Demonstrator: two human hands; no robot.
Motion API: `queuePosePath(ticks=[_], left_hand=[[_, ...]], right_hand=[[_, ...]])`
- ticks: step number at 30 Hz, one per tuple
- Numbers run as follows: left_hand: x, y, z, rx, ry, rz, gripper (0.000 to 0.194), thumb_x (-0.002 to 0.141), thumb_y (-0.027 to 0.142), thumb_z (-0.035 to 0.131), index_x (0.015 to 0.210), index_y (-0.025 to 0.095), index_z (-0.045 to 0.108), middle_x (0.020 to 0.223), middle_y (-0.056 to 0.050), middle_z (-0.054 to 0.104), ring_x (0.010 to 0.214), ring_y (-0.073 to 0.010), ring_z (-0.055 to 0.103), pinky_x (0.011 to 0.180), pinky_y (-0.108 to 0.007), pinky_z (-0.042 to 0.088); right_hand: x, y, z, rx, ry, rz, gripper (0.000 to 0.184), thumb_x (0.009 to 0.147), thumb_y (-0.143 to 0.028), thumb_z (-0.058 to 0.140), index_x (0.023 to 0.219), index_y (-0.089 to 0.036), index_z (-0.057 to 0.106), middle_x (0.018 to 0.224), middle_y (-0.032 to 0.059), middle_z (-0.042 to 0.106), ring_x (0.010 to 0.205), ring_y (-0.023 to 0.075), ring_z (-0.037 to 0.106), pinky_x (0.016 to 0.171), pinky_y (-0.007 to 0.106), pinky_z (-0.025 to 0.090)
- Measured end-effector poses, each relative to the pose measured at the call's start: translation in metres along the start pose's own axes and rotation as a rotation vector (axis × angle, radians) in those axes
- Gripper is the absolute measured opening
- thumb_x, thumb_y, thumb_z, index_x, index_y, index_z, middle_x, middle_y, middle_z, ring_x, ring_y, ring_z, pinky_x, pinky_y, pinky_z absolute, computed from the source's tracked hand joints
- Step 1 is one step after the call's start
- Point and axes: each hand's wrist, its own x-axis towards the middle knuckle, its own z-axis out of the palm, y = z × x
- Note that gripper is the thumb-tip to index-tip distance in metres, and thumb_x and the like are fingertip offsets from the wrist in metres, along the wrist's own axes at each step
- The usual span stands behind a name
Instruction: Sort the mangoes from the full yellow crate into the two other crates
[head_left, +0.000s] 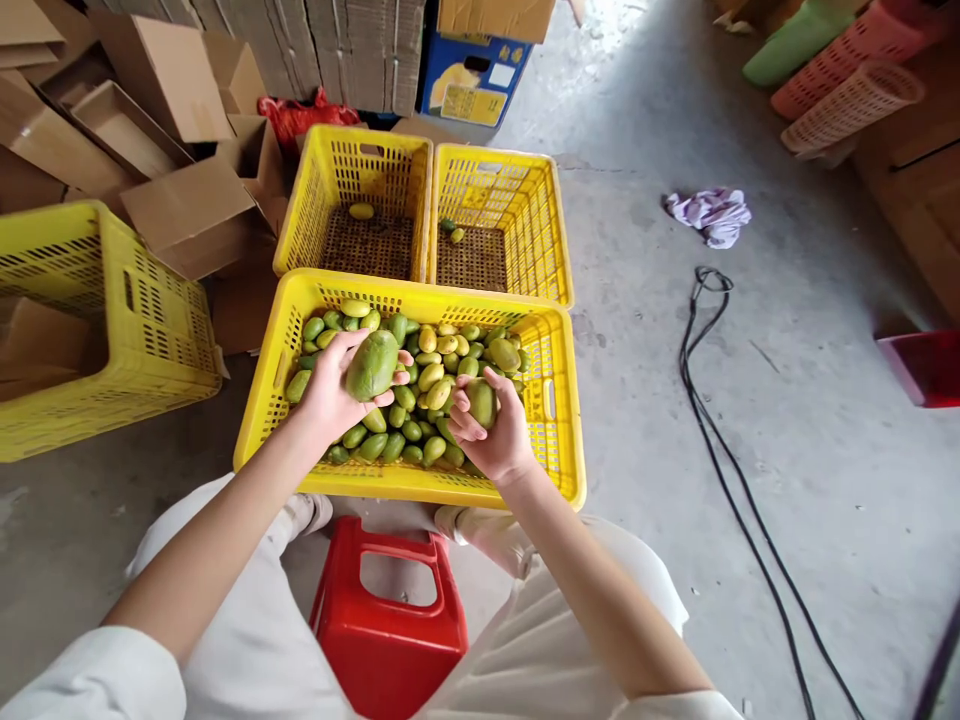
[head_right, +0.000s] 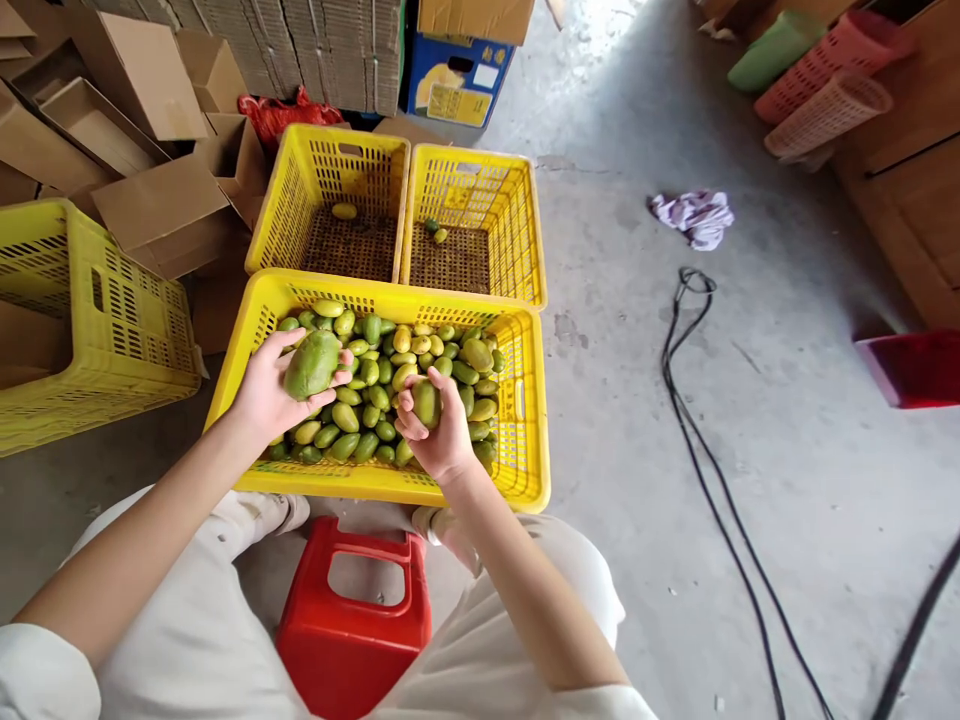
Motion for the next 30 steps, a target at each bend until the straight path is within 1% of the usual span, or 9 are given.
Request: queuePosePath(ticks=[3,6,9,12,15,20,22,26,30], left_hand=[[-0.003,0.000,0.002,-0.116,0.039,-0.008,0.022,0.098,0.037,0.065,0.092,0.016,0.072,0.087,-0.010,0.072,0.073,-0.0170,0.069,0.043,-0.018,0.042],[-0.002,0.001,0.005,-0.197,0.085,0.007,0.020,0.103,0.034,0.067,0.101,0.016,0.075,0.083,-0.006,0.068,0.072,-0.0151,0.068,0.043,-0.016,0.042],[-0.001,0.000,0.009,-0.258,0.152,-0.005,0.023,0.108,0.036,0.066,0.107,0.015,0.076,0.084,-0.005,0.068,0.069,-0.0123,0.067,0.045,-0.014,0.043],[0.001,-0.002,0.013,-0.286,0.236,-0.019,0.029,0.113,0.040,0.063,0.100,0.016,0.073,0.086,-0.006,0.070,0.067,-0.0106,0.067,0.046,-0.013,0.044],[0.002,-0.004,0.014,-0.281,0.268,-0.003,0.033,0.115,0.043,0.062,0.097,0.017,0.071,0.089,-0.006,0.073,0.067,-0.0096,0.068,0.047,-0.014,0.044],[0.005,-0.010,0.012,-0.229,0.226,0.088,0.031,0.103,0.047,0.082,0.094,0.020,0.069,0.086,0.000,0.073,0.070,-0.0093,0.069,0.052,-0.015,0.046],[0.005,-0.011,0.011,-0.206,0.180,0.120,0.028,0.101,0.045,0.084,0.094,0.021,0.070,0.083,0.001,0.071,0.069,-0.0095,0.068,0.054,-0.016,0.048],[0.005,-0.011,0.007,-0.125,0.098,0.176,0.023,0.100,0.041,0.081,0.092,0.021,0.073,0.083,0.000,0.072,0.071,-0.0125,0.067,0.058,-0.021,0.050],[0.006,-0.013,-0.001,-0.040,0.070,0.198,0.033,0.094,0.050,0.087,0.088,0.021,0.073,0.091,-0.005,0.077,0.081,-0.0160,0.070,0.064,-0.025,0.052]], right_hand=[[0.006,-0.001,-0.010,0.055,0.012,0.025,0.030,0.099,-0.049,0.072,0.088,-0.022,0.064,0.060,-0.0067,0.061,0.036,0.0042,0.022,0.037,0.017,0.031],[0.009,-0.005,-0.012,0.065,0.022,0.016,0.031,0.100,-0.049,0.072,0.087,-0.022,0.064,0.061,-0.0068,0.061,0.036,0.0036,0.022,0.038,0.016,0.030],[0.008,-0.009,-0.008,0.064,0.036,-0.008,0.028,0.096,-0.046,0.077,0.088,-0.021,0.066,0.072,-0.0042,0.068,0.043,0.0035,0.033,0.041,0.015,0.033],[0.006,-0.011,-0.002,0.068,0.064,-0.018,0.024,0.094,-0.043,0.080,0.096,-0.022,0.069,0.085,-0.0014,0.071,0.055,0.0068,0.049,0.048,0.016,0.042],[0.005,-0.014,-0.001,0.054,0.084,-0.022,0.024,0.096,-0.046,0.080,0.102,-0.025,0.069,0.088,-0.0005,0.070,0.066,0.0120,0.058,0.055,0.021,0.050],[0.005,-0.017,-0.002,0.057,0.104,-0.085,0.021,0.091,-0.037,0.080,0.097,-0.027,0.063,0.091,-0.0003,0.069,0.079,0.0156,0.065,0.064,0.025,0.055],[0.005,-0.018,-0.003,0.053,0.108,-0.101,0.023,0.083,-0.029,0.079,0.102,-0.027,0.064,0.095,0.0001,0.069,0.085,0.0162,0.068,0.070,0.025,0.059],[0.003,-0.019,-0.005,-0.051,0.083,-0.153,0.044,0.068,-0.018,0.070,0.110,-0.030,0.062,0.100,0.0005,0.069,0.096,0.0191,0.070,0.090,0.032,0.065],[0.002,-0.020,-0.006,-0.142,0.064,-0.215,0.040,0.064,-0.020,0.065,0.102,-0.030,0.056,0.099,0.0026,0.066,0.100,0.0227,0.068,0.095,0.039,0.066]])
